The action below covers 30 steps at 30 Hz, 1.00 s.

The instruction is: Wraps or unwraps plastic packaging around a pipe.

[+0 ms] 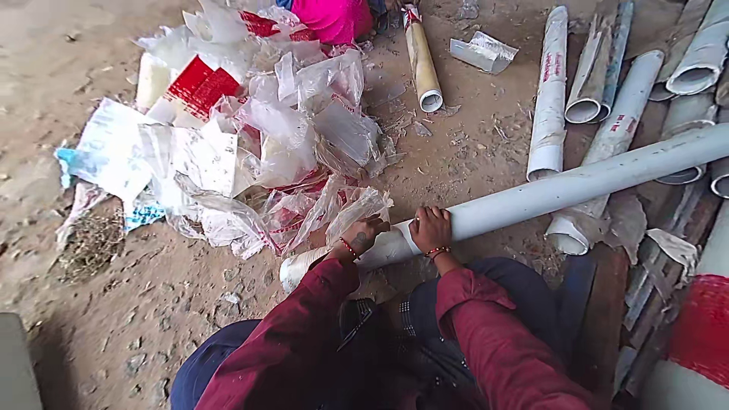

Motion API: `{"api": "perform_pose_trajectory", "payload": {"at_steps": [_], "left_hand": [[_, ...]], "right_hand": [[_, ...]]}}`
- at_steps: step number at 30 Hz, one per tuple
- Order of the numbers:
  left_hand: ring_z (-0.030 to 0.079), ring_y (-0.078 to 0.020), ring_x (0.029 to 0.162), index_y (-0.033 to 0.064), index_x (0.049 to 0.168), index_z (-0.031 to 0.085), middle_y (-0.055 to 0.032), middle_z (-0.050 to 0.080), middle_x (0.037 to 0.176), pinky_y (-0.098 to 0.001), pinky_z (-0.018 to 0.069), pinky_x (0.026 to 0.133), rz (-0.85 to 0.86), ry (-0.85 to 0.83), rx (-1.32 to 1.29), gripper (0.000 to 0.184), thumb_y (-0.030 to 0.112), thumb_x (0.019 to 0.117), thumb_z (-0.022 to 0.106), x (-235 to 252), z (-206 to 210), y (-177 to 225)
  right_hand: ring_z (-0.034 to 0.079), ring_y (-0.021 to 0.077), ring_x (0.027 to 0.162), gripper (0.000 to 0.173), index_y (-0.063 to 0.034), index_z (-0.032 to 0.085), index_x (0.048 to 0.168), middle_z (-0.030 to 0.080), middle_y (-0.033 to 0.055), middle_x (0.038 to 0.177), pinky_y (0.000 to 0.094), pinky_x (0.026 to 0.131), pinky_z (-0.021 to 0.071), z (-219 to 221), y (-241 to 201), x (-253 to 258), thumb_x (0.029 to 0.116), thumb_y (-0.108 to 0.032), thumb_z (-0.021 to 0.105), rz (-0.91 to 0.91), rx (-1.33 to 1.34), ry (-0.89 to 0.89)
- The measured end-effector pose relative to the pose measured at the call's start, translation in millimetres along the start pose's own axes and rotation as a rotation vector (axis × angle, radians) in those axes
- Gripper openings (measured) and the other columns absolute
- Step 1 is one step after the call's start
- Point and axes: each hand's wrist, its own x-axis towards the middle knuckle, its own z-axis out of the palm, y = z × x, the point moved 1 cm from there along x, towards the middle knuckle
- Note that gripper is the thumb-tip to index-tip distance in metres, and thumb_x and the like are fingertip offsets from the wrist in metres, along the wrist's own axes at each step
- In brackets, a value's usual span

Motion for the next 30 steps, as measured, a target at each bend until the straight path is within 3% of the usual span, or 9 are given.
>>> {"api": "perform_pose_trajectory", "payload": {"at_steps": [3,7,14,17,20,22,24,27,30], "left_hand": [[0.07,-0.0446,0.107,-0.0057,0.114,0.071,-0.0256,0.072,0.11,-0.0609,0.0531,0.095,-0.285,0.036,0.109,0.028,-0.008,0.0998,0.047,-42.6,-42.5,-22.3],[0.069,-0.0493,0.109,-0.0084,0.12,0.067,-0.0286,0.072,0.112,-0.0661,0.0478,0.099,-0.655,0.197,0.145,0.029,0.004,0.1084,0.043,-139.5,-104.7,-36.3],[0.062,-0.0493,0.122,-0.0053,0.125,0.067,-0.0291,0.069,0.121,-0.0637,0.0439,0.106,-0.846,0.592,0.217,0.03,0.012,0.1078,0.05,-218.1,-64.1,31.6],[0.056,-0.0438,0.132,0.0022,0.128,0.07,-0.0238,0.066,0.132,-0.0602,0.0366,0.116,-0.706,0.352,0.093,0.042,0.036,0.106,0.057,-214.1,-29.0,78.7],[0.038,-0.0306,0.151,0.0071,0.131,0.07,-0.0108,0.062,0.146,-0.057,0.0004,0.127,-0.552,-0.095,-0.007,0.048,0.044,0.1013,0.062,-221.5,25.0,129.5],[0.054,-0.0317,0.139,0.003,0.123,0.073,-0.0148,0.07,0.132,-0.0533,0.0218,0.126,-0.533,-0.014,-0.02,0.028,0.018,0.1001,0.065,-232.6,35.2,162.6],[0.07,-0.0414,0.111,0.0002,0.118,0.071,-0.0239,0.074,0.111,-0.0603,0.0502,0.101,-0.562,0.151,-0.096,0.022,0.011,0.1016,0.061,-250.0,15.0,189.6],[0.073,-0.0445,0.087,-0.0073,0.115,0.07,-0.0277,0.073,0.093,-0.0614,0.0554,0.083,-0.483,0.532,-0.099,0.022,0.003,0.0969,0.064,-292.0,-21.7,225.0],[0.071,-0.0387,0.08,-0.0088,0.122,0.066,-0.0277,0.072,0.1,-0.058,0.0552,0.076,-0.523,0.807,-0.078,0.029,0.002,0.0961,0.06,-347.0,-49.0,224.3]], "right_hand": [[0.067,0.0369,0.113,0.033,0.0016,0.072,0.107,0.074,0.0192,0.11,0.0554,0.107,0.0394,-2.2,1.1,2.3,0.0994,-0.024,0.052,0.026,0.005,-0.068],[0.063,0.0365,0.123,0.037,0.0017,0.07,0.115,0.072,0.0191,0.121,0.0552,0.11,0.0359,-7.5,-7.1,6.8,0.103,-0.025,0.047,0.054,-0.012,-0.162],[0.047,0.0376,0.143,0.046,-0.0005,0.062,0.138,0.06,0.0199,0.144,0.0566,0.123,0.0212,-9.2,-12.0,-14.4,0.1105,-0.025,0.035,0.035,-0.052,-0.232],[0.034,0.036,0.153,0.049,-0.0096,0.05,0.153,0.048,0.0154,0.158,0.0555,0.127,0.0147,-18.8,-9.5,-26.1,0.1119,-0.03,0.035,-0.027,-0.065,-0.291],[0.027,0.0335,0.157,0.05,-0.0168,0.043,0.159,0.04,0.0105,0.165,0.0544,0.127,0.0148,-33.9,-7.9,-37.9,0.1121,-0.035,0.036,-0.056,-0.09,-0.376],[0.027,0.0334,0.156,0.05,-0.0171,0.044,0.158,0.04,0.0101,0.165,0.0546,0.126,0.0185,-43.0,-11.6,-41.9,0.111,-0.034,0.041,-0.043,-0.087,-0.416],[0.029,0.0347,0.155,0.053,-0.0167,0.044,0.158,0.04,0.011,0.165,0.0557,0.124,0.0228,-51.9,-18.3,-43.9,0.1083,-0.034,0.049,-0.02,-0.102,-0.449],[0.038,0.0406,0.149,0.061,-0.0103,0.045,0.157,0.045,0.0184,0.159,0.0581,0.121,0.0268,-64.1,-28.1,-51.6,0.102,-0.032,0.061,-0.019,-0.164,-0.5],[0.046,0.041,0.143,0.067,-0.005,0.044,0.155,0.048,0.0228,0.155,0.0593,0.118,0.0313,-71.4,-36.6,-57.4,0.0983,-0.032,0.065,-0.038,-0.246,-0.564]]}}
